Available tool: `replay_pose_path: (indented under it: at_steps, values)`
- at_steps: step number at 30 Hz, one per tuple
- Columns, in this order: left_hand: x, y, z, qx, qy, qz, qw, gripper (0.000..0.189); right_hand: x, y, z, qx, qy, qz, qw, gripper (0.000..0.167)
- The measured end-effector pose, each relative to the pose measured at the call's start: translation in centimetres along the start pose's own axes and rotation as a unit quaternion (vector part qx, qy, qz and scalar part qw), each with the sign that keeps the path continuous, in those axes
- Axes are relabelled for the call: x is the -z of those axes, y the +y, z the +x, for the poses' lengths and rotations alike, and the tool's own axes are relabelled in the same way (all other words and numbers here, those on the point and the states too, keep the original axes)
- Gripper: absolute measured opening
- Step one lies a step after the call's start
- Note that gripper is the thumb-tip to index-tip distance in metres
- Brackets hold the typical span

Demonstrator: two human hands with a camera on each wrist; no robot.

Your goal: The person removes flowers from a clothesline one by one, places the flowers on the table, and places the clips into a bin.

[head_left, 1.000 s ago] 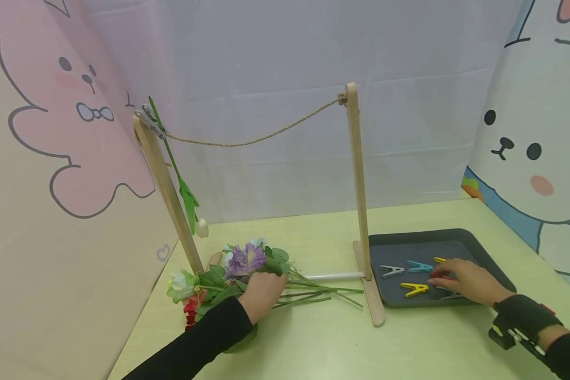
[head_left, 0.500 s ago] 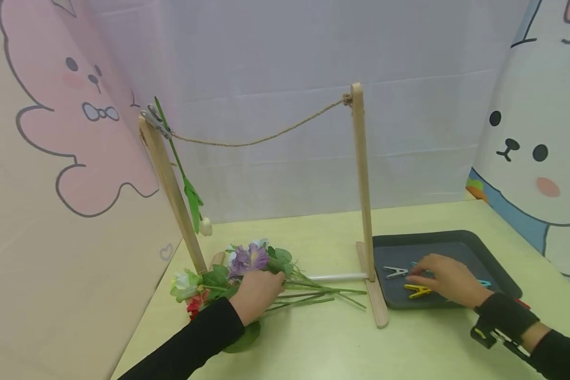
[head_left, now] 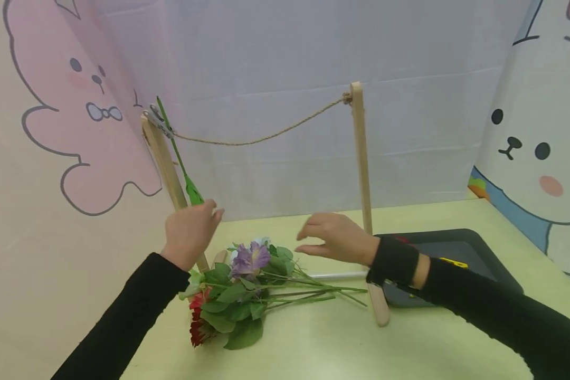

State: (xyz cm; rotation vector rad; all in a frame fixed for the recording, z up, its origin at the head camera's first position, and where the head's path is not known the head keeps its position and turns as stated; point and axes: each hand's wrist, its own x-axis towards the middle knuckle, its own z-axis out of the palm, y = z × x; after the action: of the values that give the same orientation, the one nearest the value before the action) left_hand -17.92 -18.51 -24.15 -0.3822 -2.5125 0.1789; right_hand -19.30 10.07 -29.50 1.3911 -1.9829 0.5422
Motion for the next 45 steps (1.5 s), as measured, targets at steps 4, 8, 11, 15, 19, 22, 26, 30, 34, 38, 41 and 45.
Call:
replay_pose_path:
  at_steps: [4, 8, 11, 15, 19, 22, 26, 30, 34, 38, 41, 45]
  values:
    - [1.6, -1.7, 2.1, 0.103, 0.013, -0.027, 0.9942, 0.032, 0.0, 0.2, 6.9, -0.009, 0.028, 0.056, 0.9980, 0.014]
    - [1.8, -2.0, 3.3, 0.157, 0.017, -0.014, 0.9873, 0.035, 0.5, 0.1, 13.6, -0.103, 0.063, 0.121, 0.9853, 0.014]
    - [1.2, -1.9, 3.8, 0.173, 0.054, 0.024, 0.9832, 0.035, 1.3, -0.3, 17.9, -0.203, 0.070, 0.159, 0.9637, 0.020]
    - [0.5, -1.8, 4.0, 0.203, 0.079, 0.049, 0.9748, 0.034, 1.8, -0.6, 22.3, -0.298, 0.073, 0.212, 0.9279, 0.030]
    - [0.0, -1.9, 4.2, 0.230, 0.038, 0.040, 0.9716, 0.037, 1.7, -0.6, 24.6, -0.333, 0.055, 0.232, 0.9124, 0.038]
    - [-0.4, -2.2, 4.3, 0.244, -0.005, 0.023, 0.9694, 0.039, 1.0, -0.5, 25.4, -0.316, 0.015, 0.186, 0.9301, 0.047]
    - [-1.1, -2.3, 4.5, 0.254, -0.037, -0.002, 0.9665, 0.039, -0.2, -0.1, 25.9, -0.291, -0.012, 0.139, 0.9463, 0.056]
    - [-1.4, -1.7, 4.5, 0.249, -0.033, -0.033, 0.9674, 0.037, -1.0, 0.4, 25.8, -0.309, 0.007, 0.190, 0.9318, 0.055]
    - [-1.2, -0.9, 4.1, 0.233, -0.015, -0.049, 0.9712, 0.032, -1.1, 0.2, 26.0, -0.332, 0.039, 0.258, 0.9062, 0.048]
    - [-0.6, -0.1, 4.0, 0.211, 0.005, -0.053, 0.9760, 0.023, -0.9, -0.3, 26.5, -0.357, 0.066, 0.271, 0.8914, 0.039]
    - [-0.2, 0.0, 4.1, 0.205, 0.008, -0.065, 0.9766, 0.019, -0.8, -0.6, 26.8, -0.363, 0.073, 0.247, 0.8954, 0.032]
    - [0.2, -0.2, 4.1, 0.209, 0.001, -0.063, 0.9759, 0.018, -0.8, -0.8, 26.9, -0.355, 0.072, 0.203, 0.9097, 0.026]
